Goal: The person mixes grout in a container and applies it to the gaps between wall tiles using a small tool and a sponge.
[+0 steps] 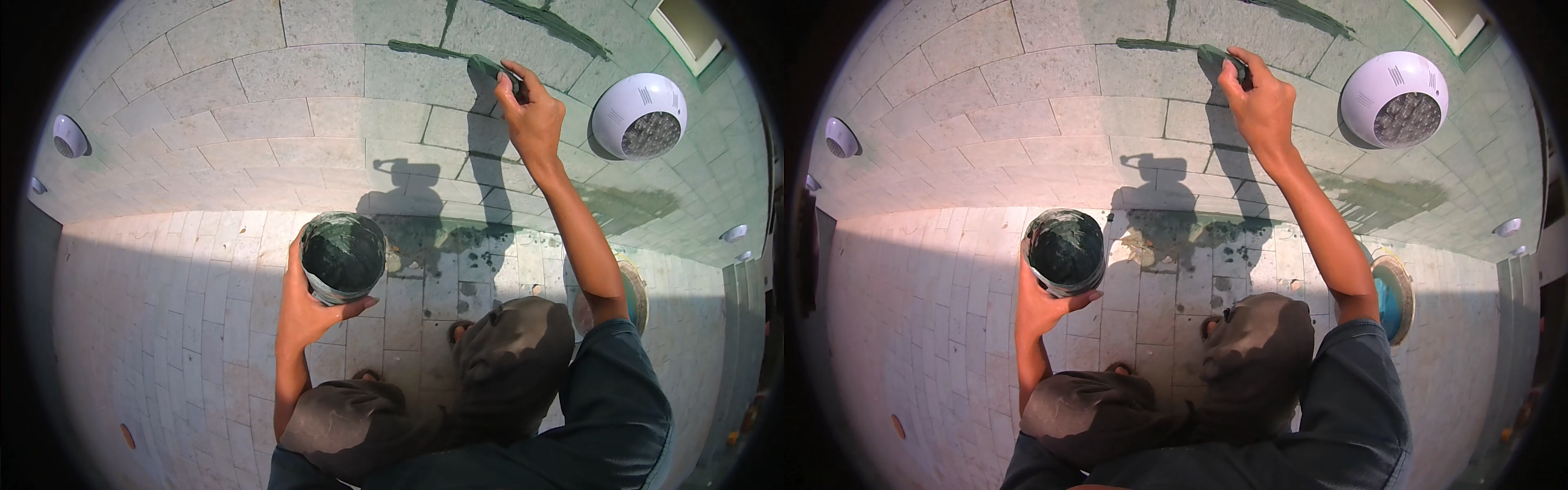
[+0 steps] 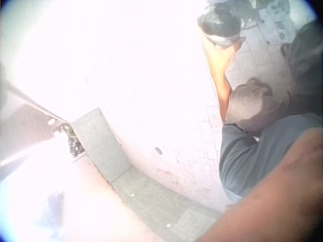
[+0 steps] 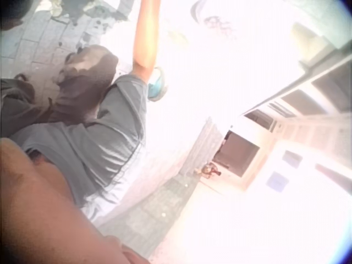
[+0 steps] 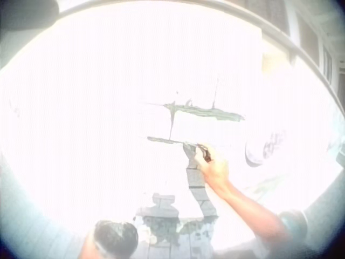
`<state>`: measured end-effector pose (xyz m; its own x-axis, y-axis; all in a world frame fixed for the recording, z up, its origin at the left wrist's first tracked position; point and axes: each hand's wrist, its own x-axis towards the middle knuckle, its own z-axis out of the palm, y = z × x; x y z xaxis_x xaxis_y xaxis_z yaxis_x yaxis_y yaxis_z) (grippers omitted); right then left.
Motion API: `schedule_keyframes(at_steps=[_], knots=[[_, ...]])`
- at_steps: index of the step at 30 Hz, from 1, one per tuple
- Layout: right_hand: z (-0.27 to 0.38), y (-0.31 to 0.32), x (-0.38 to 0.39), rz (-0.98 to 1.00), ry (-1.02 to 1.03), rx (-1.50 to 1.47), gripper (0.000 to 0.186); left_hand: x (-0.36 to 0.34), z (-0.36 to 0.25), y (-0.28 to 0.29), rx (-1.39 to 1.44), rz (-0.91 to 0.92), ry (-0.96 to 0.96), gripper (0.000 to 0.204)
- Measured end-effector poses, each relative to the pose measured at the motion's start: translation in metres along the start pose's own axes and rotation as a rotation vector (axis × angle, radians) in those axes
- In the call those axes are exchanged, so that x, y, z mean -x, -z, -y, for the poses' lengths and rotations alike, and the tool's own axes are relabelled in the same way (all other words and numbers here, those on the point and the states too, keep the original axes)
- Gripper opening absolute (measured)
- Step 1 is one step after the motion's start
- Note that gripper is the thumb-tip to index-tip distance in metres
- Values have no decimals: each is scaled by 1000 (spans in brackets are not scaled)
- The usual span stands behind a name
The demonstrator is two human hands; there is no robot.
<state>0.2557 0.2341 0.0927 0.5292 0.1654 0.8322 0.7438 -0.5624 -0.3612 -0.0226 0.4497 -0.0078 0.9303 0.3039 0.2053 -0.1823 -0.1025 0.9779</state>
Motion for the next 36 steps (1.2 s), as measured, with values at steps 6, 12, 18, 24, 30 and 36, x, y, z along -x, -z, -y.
schedule_keyframes(at_steps=[6, 12, 18, 24, 30, 36], knots=[[3, -15, 9, -72, 205, 85, 23, -1, 2, -4, -2, 17, 15, 109], [27, -70, 11, -67, 341, -72, 24, 2, -3, -2, -4, 18, 7, 105], [33, -70, 6, -32, 204, -143, 23, 5, -5, 2, -2, 3, 0, 102], [-10, -16, 7, -74, 64, 46, 21, 3, -6, 0, 44, 1, 9, 102], [-17, 10, 16, -121, 34, 95, 20, 3, 3, 1, -14, 0, -29, 107], [8, -39, 20, -66, 301, 50, 20, 2, 2, -1, -14, 17, -18, 108]])
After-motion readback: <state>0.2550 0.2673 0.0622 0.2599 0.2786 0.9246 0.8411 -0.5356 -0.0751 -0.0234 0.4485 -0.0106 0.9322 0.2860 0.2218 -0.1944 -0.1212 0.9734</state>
